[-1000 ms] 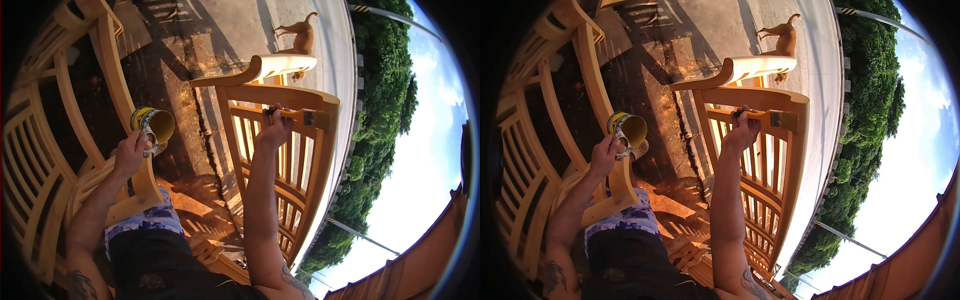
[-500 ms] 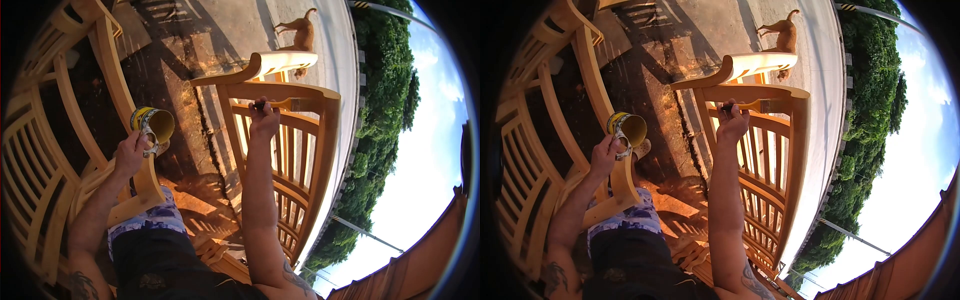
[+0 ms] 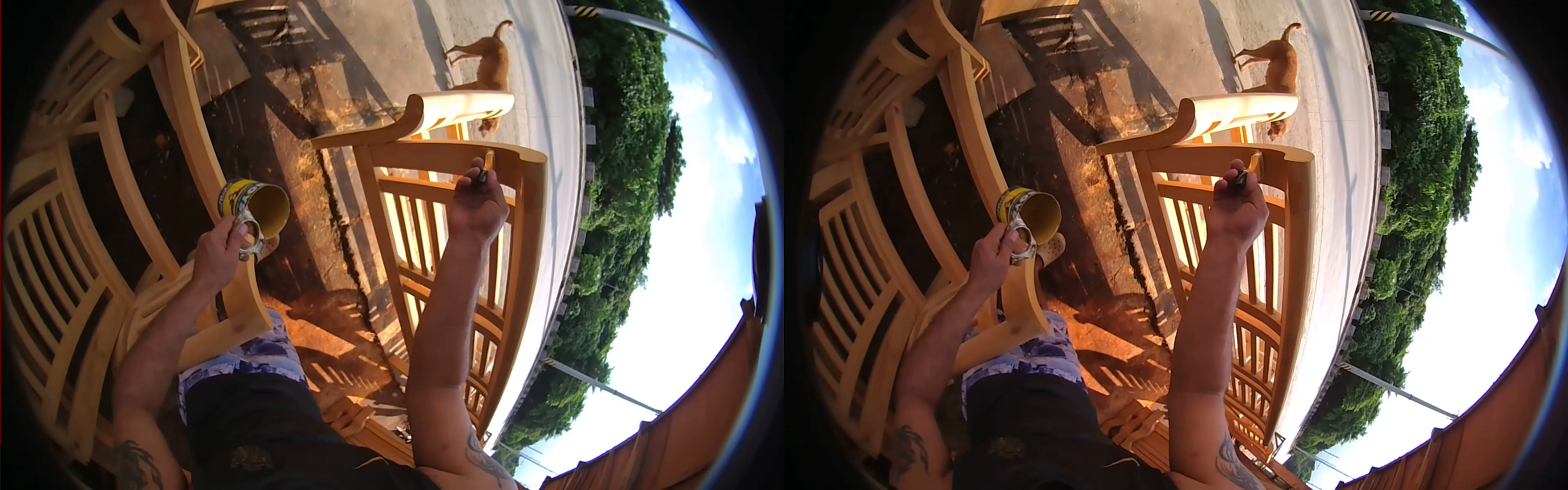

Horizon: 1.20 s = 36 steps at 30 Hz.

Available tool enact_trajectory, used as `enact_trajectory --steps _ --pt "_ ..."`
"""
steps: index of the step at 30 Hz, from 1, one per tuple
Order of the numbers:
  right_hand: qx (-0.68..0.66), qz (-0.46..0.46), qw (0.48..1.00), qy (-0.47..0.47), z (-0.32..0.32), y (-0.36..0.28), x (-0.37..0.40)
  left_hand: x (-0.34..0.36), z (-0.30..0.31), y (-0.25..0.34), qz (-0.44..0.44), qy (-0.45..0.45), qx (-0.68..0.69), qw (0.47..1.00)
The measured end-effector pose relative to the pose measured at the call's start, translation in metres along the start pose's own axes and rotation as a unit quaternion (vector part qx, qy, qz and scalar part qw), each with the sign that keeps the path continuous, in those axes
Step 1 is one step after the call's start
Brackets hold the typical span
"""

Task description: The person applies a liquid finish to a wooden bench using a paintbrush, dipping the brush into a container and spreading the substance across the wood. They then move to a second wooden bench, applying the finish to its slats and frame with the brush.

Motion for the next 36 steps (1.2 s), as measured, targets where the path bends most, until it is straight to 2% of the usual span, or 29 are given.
enact_trajectory --steps 4,11,19,20,23,26,29,32,35,36 --pt "0.043 0.055 0.998 -0.007 -0.029 -0.014 0.036 0.003 0.001 0.005 -0.007 0.002 0.004 1.0" --pt "0.057 0.085 0.994 -0.031 -0.024 0.001 0.074 0.007 0.006 0.017 -0.016 0.006 0.004 1.0" --pt "0.057 0.051 0.994 -0.076 -0.007 -0.011 0.131 0.01 0.013 0.015 -0.017 0.006 0.008 1.0" --pt "0.065 0.059 0.995 -0.05 -0.002 -0.014 0.139 0.01 0.015 0.014 -0.019 0.005 0.0 1.0" --pt "0.14 0.088 0.986 -0.014 0.019 -0.03 0.164 0.011 0.02 0.016 -0.013 0.007 0.004 1.0" --pt "0.201 0.159 0.966 -0.028 0.025 -0.062 0.181 0.013 0.024 0.017 -0.013 0.009 0.001 1.0" --pt "0.2 0.116 0.97 -0.068 0.037 -0.091 0.18 0.014 0.027 0.016 -0.021 0.007 -0.006 1.0" --pt "0.2 0.156 0.948 -0.194 0.003 -0.111 0.184 0.015 0.028 0.015 -0.023 0.006 -0.004 1.0" --pt "0.403 0.26 0.861 -0.168 0.0 -0.128 0.17 0.016 0.029 0.012 -0.028 0.004 -0.004 1.0" --pt "0.456 0.3 0.831 -0.11 0.001 -0.131 0.162 0.017 0.03 0.011 -0.031 0.003 -0.005 1.0"
Point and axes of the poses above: each hand's wrist, its own x-axis away from the middle knuckle, its own z-axis out of the back of the hand, y = z × x, the point moved 5 cm from there along -x, towards the middle knuckle, and after that the axes turned 10 degrees about y, right-handed, at the moved point
